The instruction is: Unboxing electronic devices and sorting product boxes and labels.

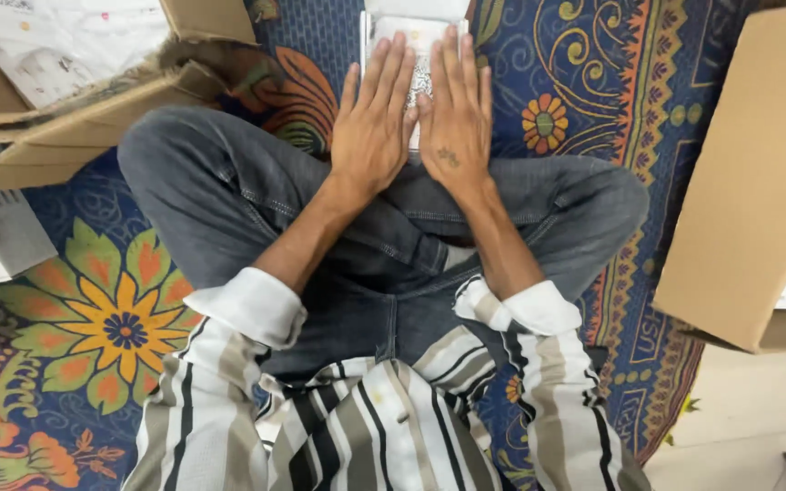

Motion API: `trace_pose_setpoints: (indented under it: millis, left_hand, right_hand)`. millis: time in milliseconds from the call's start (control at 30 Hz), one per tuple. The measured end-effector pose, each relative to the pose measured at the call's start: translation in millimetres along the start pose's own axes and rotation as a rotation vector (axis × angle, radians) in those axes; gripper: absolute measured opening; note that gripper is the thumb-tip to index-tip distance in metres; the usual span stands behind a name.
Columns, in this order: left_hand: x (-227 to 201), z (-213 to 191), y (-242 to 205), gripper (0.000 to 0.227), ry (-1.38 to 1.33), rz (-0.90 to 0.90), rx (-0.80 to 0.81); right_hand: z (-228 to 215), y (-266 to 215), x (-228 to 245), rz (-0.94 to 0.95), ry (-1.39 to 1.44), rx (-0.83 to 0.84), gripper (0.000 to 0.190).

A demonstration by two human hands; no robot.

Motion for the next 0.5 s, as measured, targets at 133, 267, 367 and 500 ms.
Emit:
trace_pose_setpoints:
  millis: [133,267,367,500]
  left_hand:
    - [1.3,-2.9,12.2,0.066,0.042,-0.044,0.056]
    - [7.2,-5.8,28.0,0.063,0.003,-0.077,0.005]
    - [20.0,-18.0,41.5,0.052,-0.237,-0.02,-0.058]
    - [71.1,-130.8,41.2,0.029,-0.442,-0.137,-0.363]
  right_hand:
    - [4.7,14.4,-0.6,-0.041,-0.018,0.052,0.061]
    - [-8.1,26.6,7.0,-0.066,-0.068,0.059,0.058]
    - [-27.9,43.8,19.2,-0.062,-0.193,0.109,0.051]
    - [-51.1,96.5,84.3,-0.196,-0.042,-0.101,0.049]
Point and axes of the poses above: each hand's wrist, its own y-axis towards the middle knuckle, its own z-axis out of the palm, x = y × z, the point moved 4 cm from there along y, towards the middle knuckle, and after that the axes turned 10 degrees about -z, right-handed, at the moved point
